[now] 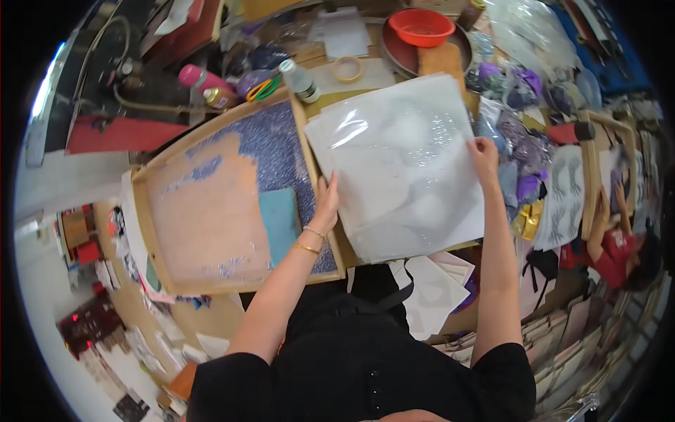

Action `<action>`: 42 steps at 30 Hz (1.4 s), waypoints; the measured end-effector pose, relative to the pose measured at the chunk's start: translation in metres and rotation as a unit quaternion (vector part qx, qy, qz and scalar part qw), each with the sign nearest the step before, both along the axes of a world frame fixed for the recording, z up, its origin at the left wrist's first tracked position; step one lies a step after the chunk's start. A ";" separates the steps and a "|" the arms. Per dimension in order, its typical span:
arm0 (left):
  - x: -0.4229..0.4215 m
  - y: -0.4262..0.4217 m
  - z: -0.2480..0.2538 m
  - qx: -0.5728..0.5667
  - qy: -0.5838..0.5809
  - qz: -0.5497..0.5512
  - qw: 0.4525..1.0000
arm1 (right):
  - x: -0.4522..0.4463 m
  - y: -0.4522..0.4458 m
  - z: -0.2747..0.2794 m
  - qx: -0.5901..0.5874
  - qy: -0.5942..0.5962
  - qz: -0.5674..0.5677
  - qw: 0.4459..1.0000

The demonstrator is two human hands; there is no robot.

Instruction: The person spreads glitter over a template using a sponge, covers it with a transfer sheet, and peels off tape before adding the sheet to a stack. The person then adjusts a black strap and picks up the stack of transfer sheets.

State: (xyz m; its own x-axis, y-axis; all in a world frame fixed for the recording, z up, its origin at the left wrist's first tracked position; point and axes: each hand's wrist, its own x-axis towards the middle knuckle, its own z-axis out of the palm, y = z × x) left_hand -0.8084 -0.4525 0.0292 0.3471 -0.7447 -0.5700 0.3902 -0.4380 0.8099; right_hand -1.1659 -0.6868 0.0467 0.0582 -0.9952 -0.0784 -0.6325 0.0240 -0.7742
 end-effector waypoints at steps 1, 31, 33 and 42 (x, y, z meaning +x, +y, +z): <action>-0.002 -0.001 -0.003 -0.015 0.022 0.014 1.000 | -0.003 -0.005 -0.009 -0.048 0.036 0.026 0.998; 0.063 -0.246 0.065 -0.183 -0.457 -0.424 0.760 | 0.044 0.350 -0.031 0.297 -0.485 -0.425 0.704; 0.072 -0.282 0.036 -0.129 -0.360 -0.445 0.810 | 0.058 0.343 -0.043 0.241 -0.545 -0.438 0.673; 0.065 -0.331 -0.007 0.121 -0.090 -0.517 0.842 | 0.078 0.303 -0.025 0.190 -0.564 -0.572 0.565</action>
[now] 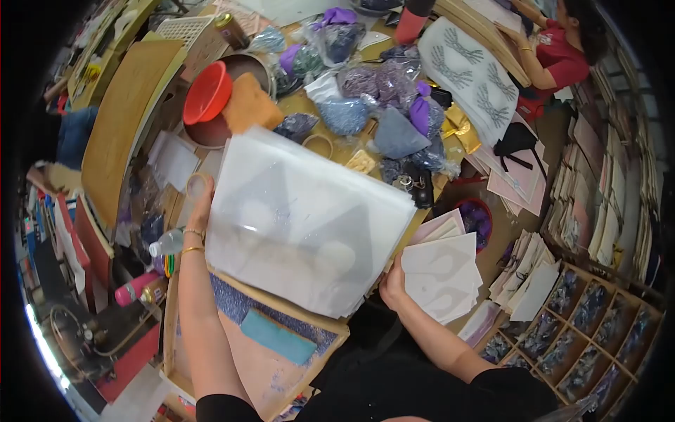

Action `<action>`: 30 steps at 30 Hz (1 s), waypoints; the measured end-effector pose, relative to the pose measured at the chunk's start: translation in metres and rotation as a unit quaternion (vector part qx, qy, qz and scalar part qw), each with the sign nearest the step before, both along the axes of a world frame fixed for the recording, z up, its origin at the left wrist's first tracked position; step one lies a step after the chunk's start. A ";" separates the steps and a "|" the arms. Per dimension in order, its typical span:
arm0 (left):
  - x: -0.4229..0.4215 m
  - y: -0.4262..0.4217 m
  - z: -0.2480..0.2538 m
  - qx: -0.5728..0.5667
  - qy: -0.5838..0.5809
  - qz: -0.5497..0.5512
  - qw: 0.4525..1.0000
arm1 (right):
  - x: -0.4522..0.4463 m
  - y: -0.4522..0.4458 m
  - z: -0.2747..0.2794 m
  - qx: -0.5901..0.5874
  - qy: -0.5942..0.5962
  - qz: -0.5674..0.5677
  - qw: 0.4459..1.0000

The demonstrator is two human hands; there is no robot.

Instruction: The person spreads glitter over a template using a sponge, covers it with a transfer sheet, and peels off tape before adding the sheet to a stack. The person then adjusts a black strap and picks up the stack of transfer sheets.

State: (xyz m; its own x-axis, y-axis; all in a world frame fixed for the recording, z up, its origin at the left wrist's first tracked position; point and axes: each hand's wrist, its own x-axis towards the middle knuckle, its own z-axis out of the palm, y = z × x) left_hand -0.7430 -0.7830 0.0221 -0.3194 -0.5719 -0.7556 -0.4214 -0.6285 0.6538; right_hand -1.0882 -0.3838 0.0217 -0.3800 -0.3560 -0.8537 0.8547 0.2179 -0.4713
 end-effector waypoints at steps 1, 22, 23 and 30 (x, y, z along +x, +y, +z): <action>-0.001 0.003 -0.007 0.007 -0.022 0.026 0.999 | 0.000 0.001 -0.002 0.000 -0.016 0.003 1.000; 0.015 0.014 -0.037 0.073 -0.016 0.037 0.997 | 0.010 -0.005 -0.005 -0.043 -0.104 0.005 0.994; 0.012 0.015 -0.034 0.076 -0.011 0.044 0.996 | 0.013 -0.002 -0.005 -0.054 -0.100 0.015 0.993; -0.008 0.016 -0.013 0.091 0.028 0.064 0.993 | 0.018 0.010 -0.017 -0.062 -0.088 0.026 0.994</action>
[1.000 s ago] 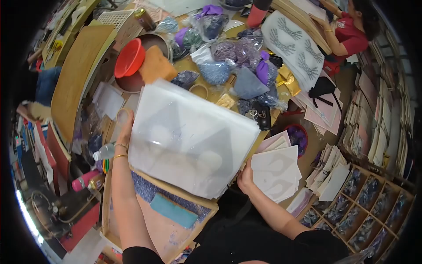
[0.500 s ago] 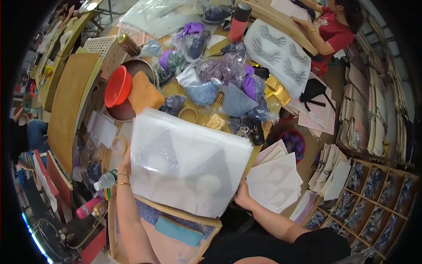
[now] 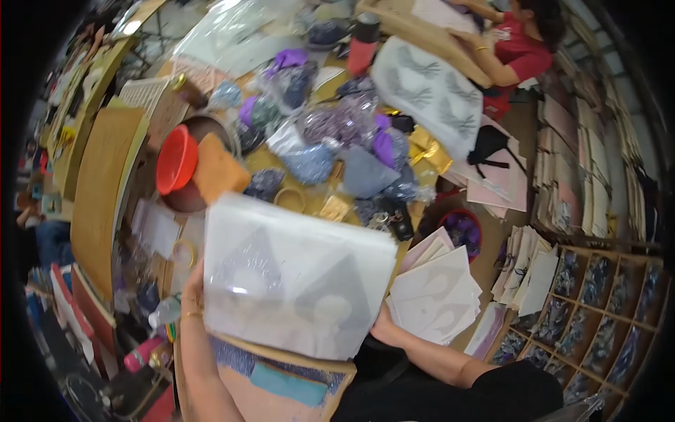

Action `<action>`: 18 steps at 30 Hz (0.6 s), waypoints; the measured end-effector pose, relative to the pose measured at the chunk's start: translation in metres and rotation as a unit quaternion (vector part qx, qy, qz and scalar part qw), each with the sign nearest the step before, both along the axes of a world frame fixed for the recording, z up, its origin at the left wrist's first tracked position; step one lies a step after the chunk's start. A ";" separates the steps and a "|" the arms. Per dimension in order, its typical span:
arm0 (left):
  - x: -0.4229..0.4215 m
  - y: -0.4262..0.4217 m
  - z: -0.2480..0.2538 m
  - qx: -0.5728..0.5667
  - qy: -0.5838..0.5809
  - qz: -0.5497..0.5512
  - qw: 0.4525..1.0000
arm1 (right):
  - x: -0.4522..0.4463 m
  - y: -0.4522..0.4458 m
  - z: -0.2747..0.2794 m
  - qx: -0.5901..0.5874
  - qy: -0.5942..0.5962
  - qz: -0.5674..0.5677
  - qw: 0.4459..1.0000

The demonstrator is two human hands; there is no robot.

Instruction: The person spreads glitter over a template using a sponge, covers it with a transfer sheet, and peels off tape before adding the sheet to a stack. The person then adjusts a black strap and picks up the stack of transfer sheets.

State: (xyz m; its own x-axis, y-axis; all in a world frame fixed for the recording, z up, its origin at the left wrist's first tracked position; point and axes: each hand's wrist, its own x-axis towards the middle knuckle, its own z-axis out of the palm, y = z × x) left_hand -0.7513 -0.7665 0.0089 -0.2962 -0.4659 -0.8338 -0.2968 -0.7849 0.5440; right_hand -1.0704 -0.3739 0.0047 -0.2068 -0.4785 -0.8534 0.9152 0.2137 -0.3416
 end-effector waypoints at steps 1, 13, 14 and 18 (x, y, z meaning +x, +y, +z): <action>-0.007 -0.001 0.012 0.007 0.006 -0.003 1.000 | 0.002 0.001 -0.001 0.011 0.011 -0.006 1.000; -0.007 0.003 0.020 -0.033 -0.063 -0.095 0.993 | -0.002 -0.005 0.002 0.020 0.002 -0.056 0.998; -0.006 0.004 0.023 -0.017 -0.066 -0.092 0.993 | 0.003 -0.003 -0.001 0.025 0.010 -0.061 0.998; -0.015 0.003 0.028 0.035 -0.058 -0.070 0.995 | 0.003 0.000 -0.019 0.019 0.059 -0.062 0.996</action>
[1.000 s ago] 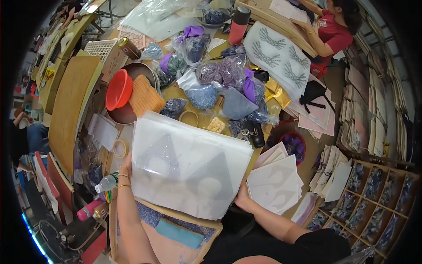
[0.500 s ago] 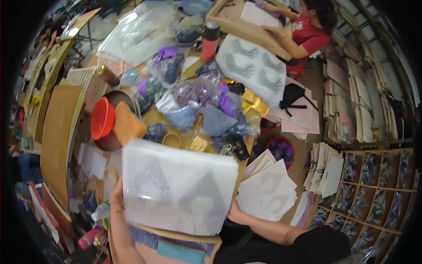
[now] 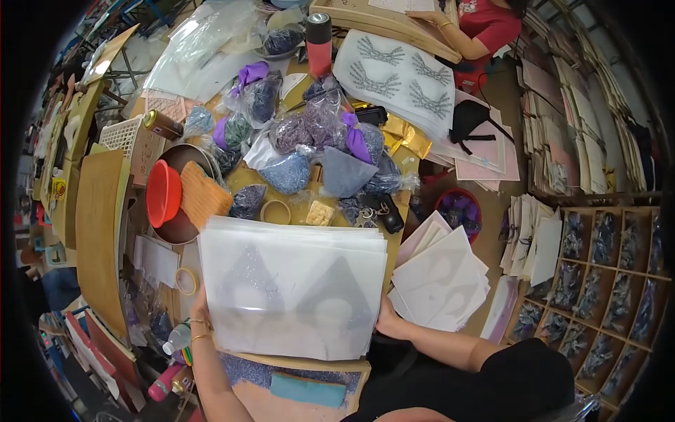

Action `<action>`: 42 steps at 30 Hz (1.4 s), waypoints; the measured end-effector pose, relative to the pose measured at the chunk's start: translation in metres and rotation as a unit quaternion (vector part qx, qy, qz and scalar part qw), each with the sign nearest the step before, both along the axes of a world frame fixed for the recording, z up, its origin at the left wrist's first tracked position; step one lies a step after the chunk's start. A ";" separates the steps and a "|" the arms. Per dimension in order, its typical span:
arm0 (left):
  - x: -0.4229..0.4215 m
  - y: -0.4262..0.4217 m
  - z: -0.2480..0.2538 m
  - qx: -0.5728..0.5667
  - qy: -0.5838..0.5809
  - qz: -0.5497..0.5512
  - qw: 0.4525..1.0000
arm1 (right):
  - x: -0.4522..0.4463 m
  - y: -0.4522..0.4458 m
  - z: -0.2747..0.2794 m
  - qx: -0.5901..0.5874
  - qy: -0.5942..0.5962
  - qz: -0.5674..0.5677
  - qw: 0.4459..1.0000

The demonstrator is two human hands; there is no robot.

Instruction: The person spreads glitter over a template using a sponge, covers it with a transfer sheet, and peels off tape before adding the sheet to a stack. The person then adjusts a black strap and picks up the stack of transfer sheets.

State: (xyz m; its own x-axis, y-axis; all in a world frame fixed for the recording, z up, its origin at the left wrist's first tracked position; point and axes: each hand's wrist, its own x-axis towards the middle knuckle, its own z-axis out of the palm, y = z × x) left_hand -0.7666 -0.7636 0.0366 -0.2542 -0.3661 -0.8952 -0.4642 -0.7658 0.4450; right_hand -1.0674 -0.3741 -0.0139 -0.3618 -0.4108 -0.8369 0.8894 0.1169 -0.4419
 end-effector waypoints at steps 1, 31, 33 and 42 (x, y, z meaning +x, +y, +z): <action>0.003 -0.001 -0.004 -0.010 -0.001 0.002 1.000 | 0.001 0.002 -0.005 -0.004 0.000 0.005 1.000; -0.004 0.033 0.041 -0.029 0.071 -0.013 0.997 | -0.030 0.014 0.046 -0.096 0.380 0.517 0.761; -0.014 0.034 0.060 0.004 0.060 -0.002 0.998 | -0.013 -0.009 0.033 0.030 -0.105 0.043 0.993; -0.026 0.020 0.060 -0.104 0.075 -0.058 0.990 | -0.022 -0.011 0.045 0.023 -0.079 0.108 0.991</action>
